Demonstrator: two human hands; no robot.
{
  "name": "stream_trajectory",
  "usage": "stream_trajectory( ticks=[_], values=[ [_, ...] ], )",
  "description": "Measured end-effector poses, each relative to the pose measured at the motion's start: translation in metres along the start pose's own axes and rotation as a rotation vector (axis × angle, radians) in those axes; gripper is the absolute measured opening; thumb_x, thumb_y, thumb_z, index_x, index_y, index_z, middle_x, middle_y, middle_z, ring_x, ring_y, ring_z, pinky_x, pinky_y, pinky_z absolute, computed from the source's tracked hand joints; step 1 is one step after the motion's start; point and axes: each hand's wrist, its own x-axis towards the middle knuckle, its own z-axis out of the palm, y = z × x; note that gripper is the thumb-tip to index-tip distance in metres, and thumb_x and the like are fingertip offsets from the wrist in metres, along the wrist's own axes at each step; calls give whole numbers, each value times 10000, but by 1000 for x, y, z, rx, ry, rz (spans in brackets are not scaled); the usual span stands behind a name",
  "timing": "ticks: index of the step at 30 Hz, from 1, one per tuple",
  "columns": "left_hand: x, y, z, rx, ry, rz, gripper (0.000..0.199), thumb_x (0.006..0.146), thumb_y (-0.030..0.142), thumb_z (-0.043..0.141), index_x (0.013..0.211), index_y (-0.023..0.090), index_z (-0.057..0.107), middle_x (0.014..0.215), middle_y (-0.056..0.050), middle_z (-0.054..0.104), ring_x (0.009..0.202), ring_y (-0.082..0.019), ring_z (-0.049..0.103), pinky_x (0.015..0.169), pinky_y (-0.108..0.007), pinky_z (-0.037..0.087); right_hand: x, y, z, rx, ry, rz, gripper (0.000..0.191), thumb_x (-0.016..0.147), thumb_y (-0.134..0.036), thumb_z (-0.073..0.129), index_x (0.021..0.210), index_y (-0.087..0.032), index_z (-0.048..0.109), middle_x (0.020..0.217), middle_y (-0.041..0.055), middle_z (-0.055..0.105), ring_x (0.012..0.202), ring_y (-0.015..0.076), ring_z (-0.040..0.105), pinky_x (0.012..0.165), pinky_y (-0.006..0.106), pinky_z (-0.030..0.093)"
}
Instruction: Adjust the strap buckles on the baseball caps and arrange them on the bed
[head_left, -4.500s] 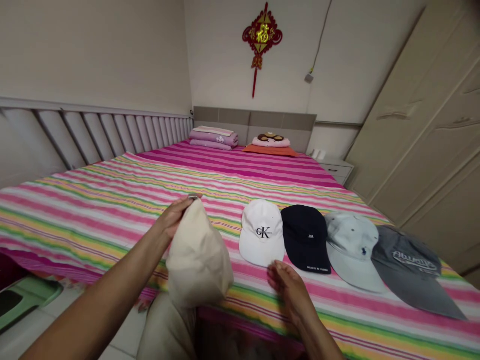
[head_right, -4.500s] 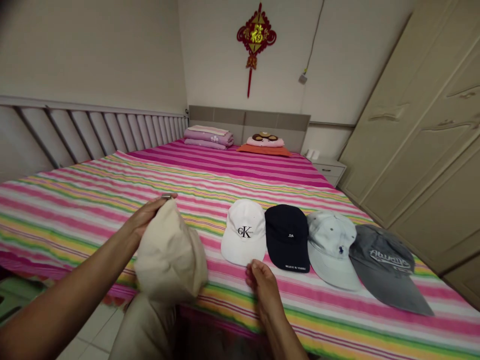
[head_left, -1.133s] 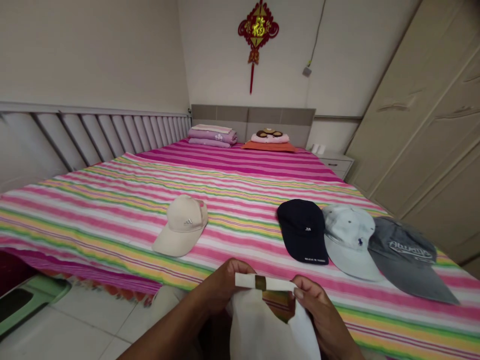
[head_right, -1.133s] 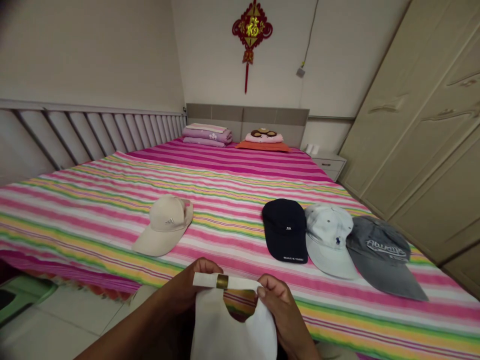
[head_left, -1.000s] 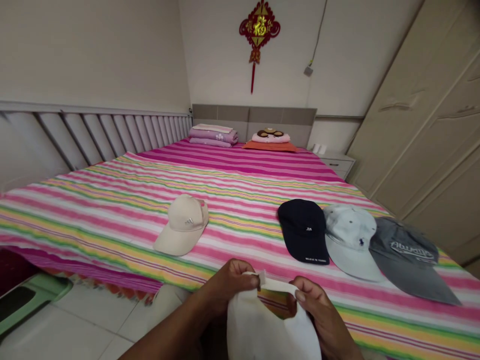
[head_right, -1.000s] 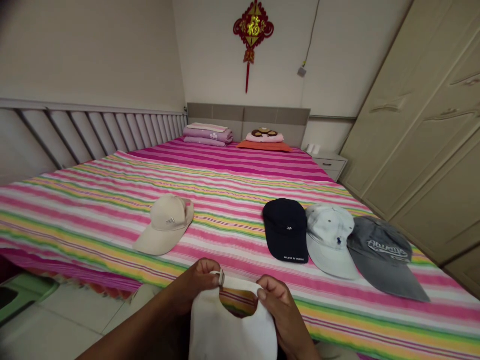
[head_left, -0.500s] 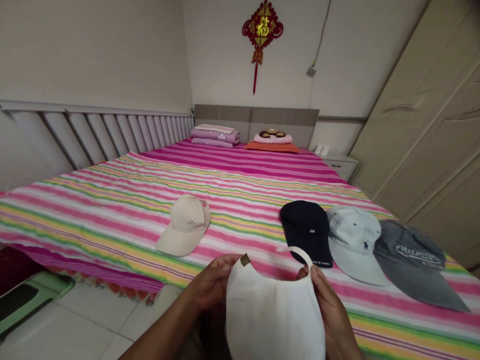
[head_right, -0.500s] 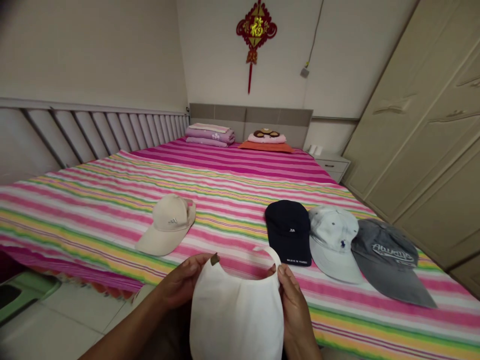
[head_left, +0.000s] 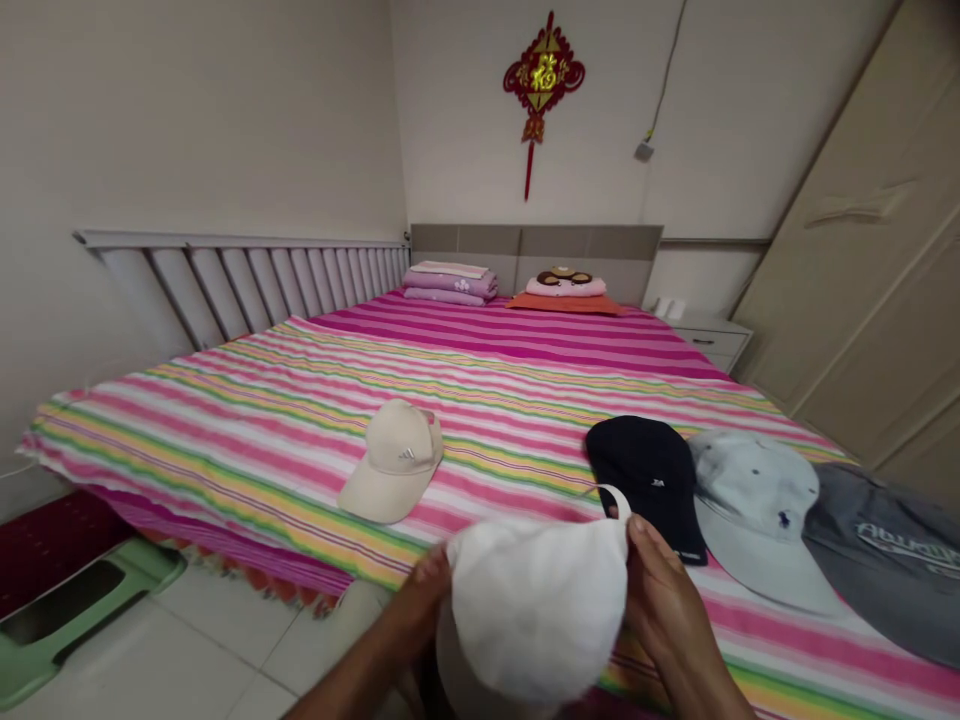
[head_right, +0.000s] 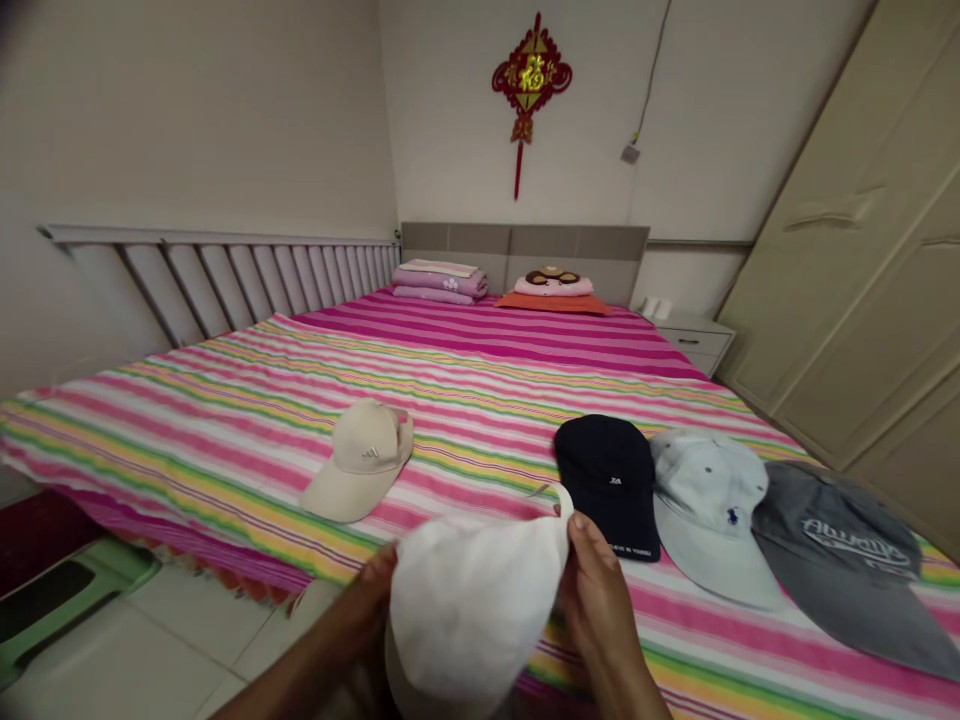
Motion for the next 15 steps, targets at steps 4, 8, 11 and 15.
stream_trajectory(
  ticks=[4, 8, 11, 15],
  values=[
    [45, 87, -14, 38, 81, 323, 315, 617, 257, 701, 908, 170, 618, 897, -73, 678, 888, -233, 606, 798, -333, 464, 3, -5, -15, -159, 1, -34, 558, 511, -460, 751, 975, -191, 597, 853, 39, 695, 738, 159, 621, 645, 233, 492],
    [78, 166, -40, 157, 209, 512, 298, 577, 189, 700, 862, 162, 615, 854, -60, 685, 829, -221, 614, 746, -313, 488, -1, 0, -49, -197, 60, 31, 545, 499, -438, 765, 940, -163, 601, 800, 61, 705, 674, 175, 640, 614, 262, 513],
    [90, 197, -66, 417, 473, 354, 243, 587, 178, 660, 823, 157, 606, 743, -59, 678, 735, -224, 619, 668, -335, 496, 0, 6, -79, -132, 132, 80, 498, 452, -391, 794, 850, -151, 615, 753, 60, 706, 658, 176, 648, 581, 239, 527],
    [93, 202, -102, 577, 706, 262, 202, 542, 136, 679, 716, 123, 577, 608, -83, 622, 729, -274, 605, 645, -386, 472, 4, 7, -109, -61, 325, 127, 403, 377, -300, 816, 692, -155, 611, 647, 42, 692, 587, 174, 647, 512, 218, 539]
  ],
)
